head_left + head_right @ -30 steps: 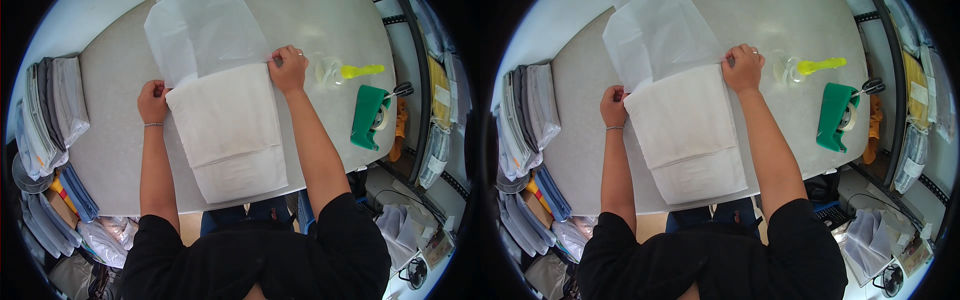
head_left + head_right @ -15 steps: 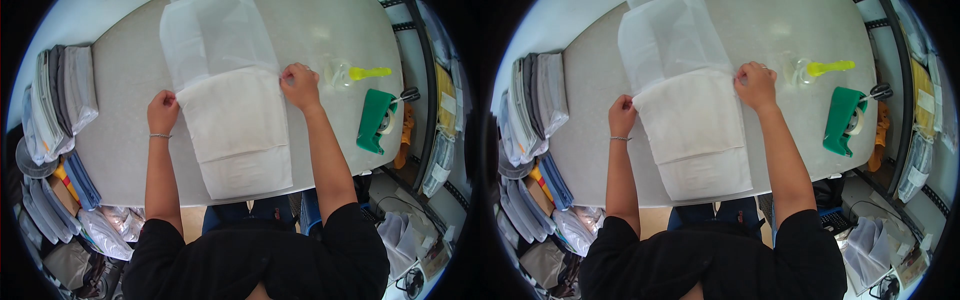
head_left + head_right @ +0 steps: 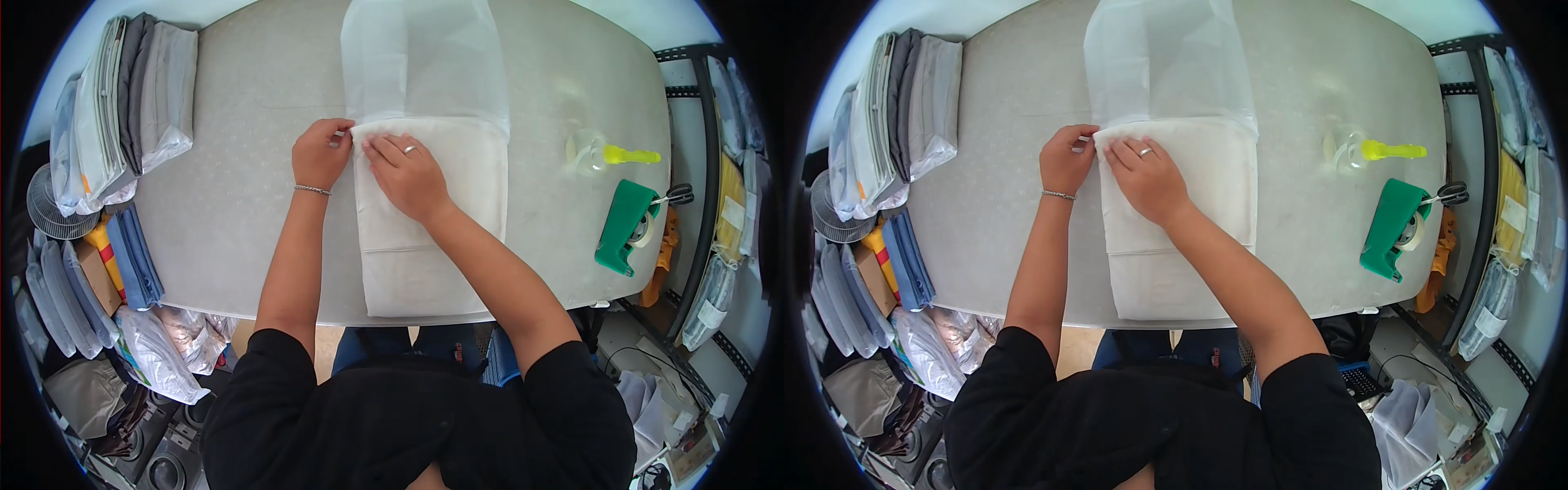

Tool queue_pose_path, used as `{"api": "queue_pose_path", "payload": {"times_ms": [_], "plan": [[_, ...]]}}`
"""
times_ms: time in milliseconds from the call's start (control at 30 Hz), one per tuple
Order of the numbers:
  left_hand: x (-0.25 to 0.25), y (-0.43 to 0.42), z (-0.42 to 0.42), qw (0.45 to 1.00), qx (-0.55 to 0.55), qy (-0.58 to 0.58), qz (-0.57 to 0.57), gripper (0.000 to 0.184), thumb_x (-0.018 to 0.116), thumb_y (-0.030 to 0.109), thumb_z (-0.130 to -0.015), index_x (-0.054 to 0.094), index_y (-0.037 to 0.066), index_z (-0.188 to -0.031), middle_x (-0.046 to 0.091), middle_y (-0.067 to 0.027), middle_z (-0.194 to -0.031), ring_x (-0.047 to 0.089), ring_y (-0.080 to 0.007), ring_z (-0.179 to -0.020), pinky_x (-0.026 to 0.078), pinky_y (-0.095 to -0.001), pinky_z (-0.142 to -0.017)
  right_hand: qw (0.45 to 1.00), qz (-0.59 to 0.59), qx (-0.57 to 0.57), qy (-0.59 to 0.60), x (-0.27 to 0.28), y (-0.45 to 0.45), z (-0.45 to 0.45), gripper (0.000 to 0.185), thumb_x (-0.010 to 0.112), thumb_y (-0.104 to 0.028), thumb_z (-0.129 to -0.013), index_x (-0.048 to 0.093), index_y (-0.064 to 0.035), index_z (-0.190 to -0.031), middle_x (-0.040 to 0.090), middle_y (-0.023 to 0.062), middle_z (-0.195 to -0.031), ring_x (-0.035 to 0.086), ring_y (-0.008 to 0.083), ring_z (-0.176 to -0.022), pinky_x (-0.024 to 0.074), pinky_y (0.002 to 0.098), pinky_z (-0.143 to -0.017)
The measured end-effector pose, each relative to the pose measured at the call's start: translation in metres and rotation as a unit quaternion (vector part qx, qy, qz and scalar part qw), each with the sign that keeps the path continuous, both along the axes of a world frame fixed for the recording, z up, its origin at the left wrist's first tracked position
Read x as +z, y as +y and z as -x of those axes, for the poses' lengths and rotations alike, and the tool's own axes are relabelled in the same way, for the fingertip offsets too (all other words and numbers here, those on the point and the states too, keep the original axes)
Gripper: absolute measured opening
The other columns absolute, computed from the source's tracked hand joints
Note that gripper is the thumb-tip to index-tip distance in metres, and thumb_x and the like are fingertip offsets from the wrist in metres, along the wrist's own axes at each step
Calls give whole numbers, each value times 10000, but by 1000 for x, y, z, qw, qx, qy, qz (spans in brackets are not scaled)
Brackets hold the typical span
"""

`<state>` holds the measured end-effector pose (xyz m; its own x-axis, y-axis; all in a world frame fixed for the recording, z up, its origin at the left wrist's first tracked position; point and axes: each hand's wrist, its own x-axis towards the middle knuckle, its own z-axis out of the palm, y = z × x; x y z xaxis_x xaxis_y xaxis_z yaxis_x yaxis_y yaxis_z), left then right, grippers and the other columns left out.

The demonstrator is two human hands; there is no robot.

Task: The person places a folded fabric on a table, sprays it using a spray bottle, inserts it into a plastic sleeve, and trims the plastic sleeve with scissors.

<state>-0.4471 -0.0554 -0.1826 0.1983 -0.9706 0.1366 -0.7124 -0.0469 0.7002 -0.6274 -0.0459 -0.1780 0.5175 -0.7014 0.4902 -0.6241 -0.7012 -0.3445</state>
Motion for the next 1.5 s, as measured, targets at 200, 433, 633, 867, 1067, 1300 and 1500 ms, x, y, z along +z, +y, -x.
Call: {"api": "queue_pose_path", "payload": {"times_ms": [200, 433, 633, 867, 1067, 1300, 1500], "plan": [[-3, -3, -8, 998, -31, 41, 32, 123, 700, 51, -795, 719, 83, -912, 708, -48, -891, 700, -153, -711, 540, -262, -636, 997, -20, -25, 75, -2, 6, -7, 358, 632, -152, -862, 628, -97, -1216, 606, 26, -1234, 559, 180, -1156, 410, 396, -1017], [-17, 1, 1, 990, -5, 102, 93, 151, 688, -13, -801, 685, 30, -945, 673, -72, -874, 694, -166, -747, 555, -260, -675, 990, -33, -38, 131, 2, 13, -11, 401, 538, -156, -869, 590, -77, -1258, 548, 22, -1272, 498, 172, -1191, 340, 413, -1074], [-26, 5, 2, 984, -24, 92, 152, 156, 684, -40, -799, 681, 29, -940, 651, -71, -885, 662, -164, -752, 556, -263, -674, 984, -91, -62, 143, 4, 19, -17, 548, 590, -192, -809, 516, -66, -1337, 477, 48, -1344, 445, 184, -1243, 314, 427, -1093], [-31, 14, -3, 984, -62, 56, 160, 179, 704, -21, -775, 667, 61, -930, 644, -49, -898, 659, -171, -697, 549, -273, -621, 974, -101, -126, 156, 6, 27, -33, 578, 585, -193, -806, 492, -53, -1358, 449, 76, -1379, 433, 216, -1269, 262, 516, -1123], [-9, 13, 8, 995, 69, 51, -44, 201, 706, 126, -778, 650, 78, -964, 648, -23, -887, 655, -170, -698, 516, -289, -622, 983, -124, -109, -73, -6, 19, 28, 455, 604, -18, -753, 583, -44, -1207, 601, 121, -1197, 551, 299, -1118, 384, 477, -1006], [0, 8, 8, 974, 117, 24, -194, 228, 683, 278, -789, 731, 95, -916, 728, -24, -831, 686, -194, -736, 526, -318, -697, 875, -231, -401, -140, -15, -10, 149, 187, 687, -105, -774, 660, -76, -957, 652, 66, -995, 610, 247, -925, 482, 361, -853], [-3, 8, 9, 975, 142, 47, -163, 241, 685, 283, -804, 741, 73, -908, 735, -30, -825, 691, -173, -752, 521, -303, -709, 915, -231, -321, -87, -18, -19, 162, 172, 720, -147, -763, 675, -89, -920, 654, 42, -891, 614, 223, -909, 486, 366, -832]]}}
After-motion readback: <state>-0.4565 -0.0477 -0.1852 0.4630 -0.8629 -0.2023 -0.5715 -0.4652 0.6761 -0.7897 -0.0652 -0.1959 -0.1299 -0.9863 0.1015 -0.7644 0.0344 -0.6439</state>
